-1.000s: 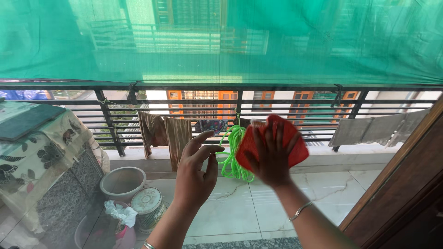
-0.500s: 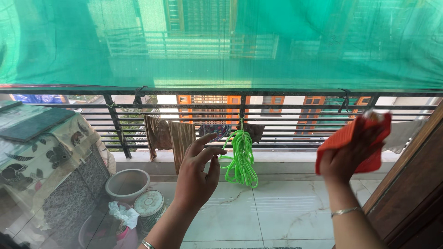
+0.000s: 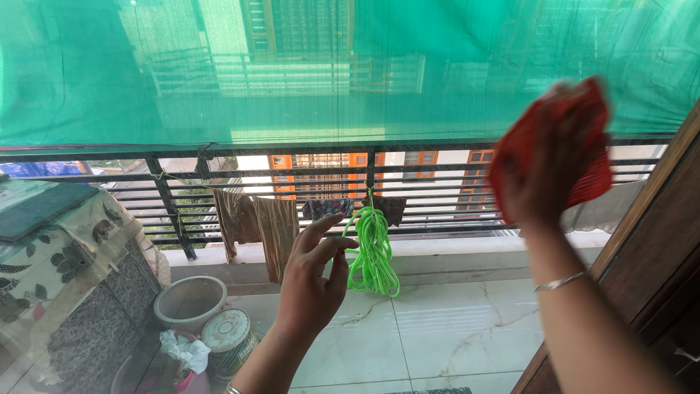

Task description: The person wipes the glass surface and the wooden frame of a sliding window using a cloth, then sprays a liquid cleaner from a bottle onto the glass and continues wiping.

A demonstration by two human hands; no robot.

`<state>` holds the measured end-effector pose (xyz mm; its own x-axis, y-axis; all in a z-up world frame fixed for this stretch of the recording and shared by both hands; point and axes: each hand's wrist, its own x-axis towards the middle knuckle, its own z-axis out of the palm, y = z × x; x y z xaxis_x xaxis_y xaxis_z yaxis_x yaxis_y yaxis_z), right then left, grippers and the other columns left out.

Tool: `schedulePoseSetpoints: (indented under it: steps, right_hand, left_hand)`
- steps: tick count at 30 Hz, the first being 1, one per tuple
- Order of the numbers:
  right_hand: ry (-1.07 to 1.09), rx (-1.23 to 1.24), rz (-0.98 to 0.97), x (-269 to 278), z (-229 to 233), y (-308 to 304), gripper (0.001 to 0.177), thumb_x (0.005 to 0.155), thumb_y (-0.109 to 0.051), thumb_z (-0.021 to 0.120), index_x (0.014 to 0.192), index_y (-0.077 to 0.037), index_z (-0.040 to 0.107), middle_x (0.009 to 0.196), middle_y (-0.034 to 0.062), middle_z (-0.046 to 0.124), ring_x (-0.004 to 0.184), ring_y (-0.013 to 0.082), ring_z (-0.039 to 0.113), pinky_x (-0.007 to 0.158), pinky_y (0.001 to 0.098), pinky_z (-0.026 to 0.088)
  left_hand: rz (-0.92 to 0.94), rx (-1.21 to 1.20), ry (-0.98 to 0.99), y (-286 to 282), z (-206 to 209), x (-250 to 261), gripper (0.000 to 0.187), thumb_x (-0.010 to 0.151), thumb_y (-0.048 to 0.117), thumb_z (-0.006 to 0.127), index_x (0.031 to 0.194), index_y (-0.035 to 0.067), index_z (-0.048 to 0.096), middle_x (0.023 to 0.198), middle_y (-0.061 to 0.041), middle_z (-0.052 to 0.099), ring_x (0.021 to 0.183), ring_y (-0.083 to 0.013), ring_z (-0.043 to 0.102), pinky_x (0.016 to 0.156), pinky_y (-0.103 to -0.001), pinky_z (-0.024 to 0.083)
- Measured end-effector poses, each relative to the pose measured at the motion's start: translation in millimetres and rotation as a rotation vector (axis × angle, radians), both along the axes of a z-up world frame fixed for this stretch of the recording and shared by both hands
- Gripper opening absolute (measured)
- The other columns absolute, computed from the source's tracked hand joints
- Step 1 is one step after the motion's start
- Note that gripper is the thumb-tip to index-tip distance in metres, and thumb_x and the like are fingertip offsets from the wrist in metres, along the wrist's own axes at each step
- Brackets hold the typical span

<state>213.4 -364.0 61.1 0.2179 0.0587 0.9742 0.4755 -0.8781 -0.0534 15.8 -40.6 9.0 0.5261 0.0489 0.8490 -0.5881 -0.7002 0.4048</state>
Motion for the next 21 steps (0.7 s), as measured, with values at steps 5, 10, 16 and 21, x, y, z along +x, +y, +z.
schedulePoseSetpoints:
  steps: [5,10,16,21]
  right_hand:
    - [0.018,0.196,-0.108,20,-4,-62,0.083,0.105,-0.067,0.022,0.172,-0.017,0.017,0.179,0.0149,0.016,0.167,0.0373,0.01,0.13,0.0608,0.0]
    - [0.133,0.452,-0.147,54,-98,-115,0.072,0.117,-0.044,0.03,0.173,-0.003,0.011,0.18,0.0243,0.007,0.169,0.0418,0.005,0.139,0.0532,0.002]
    - [0.23,0.581,-0.19,46,-165,-61,0.077,0.108,-0.035,0.043,0.171,-0.006,0.01,0.177,0.0296,0.0,0.164,0.049,-0.004,0.132,0.0631,-0.004]
    - [0.137,0.247,-0.026,-19,-123,77,0.075,0.104,-0.038,0.053,0.168,-0.015,0.022,0.172,0.0316,0.001,0.159,0.0531,-0.007,0.125,0.0704,-0.007]
  left_hand:
    - [0.008,-0.003,0.046,2,-2,-4,0.02,0.088,0.002,0.063,0.1,0.011,0.075,0.137,-0.012,0.064,0.127,-0.0324,0.061,0.098,-0.042,0.053]
    - [0.017,0.014,0.04,9,-3,-7,0.022,0.086,0.001,0.063,0.1,0.011,0.076,0.137,-0.012,0.064,0.126,-0.0322,0.061,0.1,-0.043,0.051]
    - [0.014,0.013,0.054,4,-9,-9,0.022,0.086,0.001,0.063,0.1,0.01,0.076,0.135,-0.013,0.064,0.122,-0.0337,0.063,0.099,-0.043,0.051]
    - [-0.14,-0.039,0.047,-11,-12,-15,0.021,0.091,0.002,0.061,0.106,0.009,0.074,0.134,-0.013,0.067,0.121,-0.0341,0.068,0.098,-0.041,0.056]
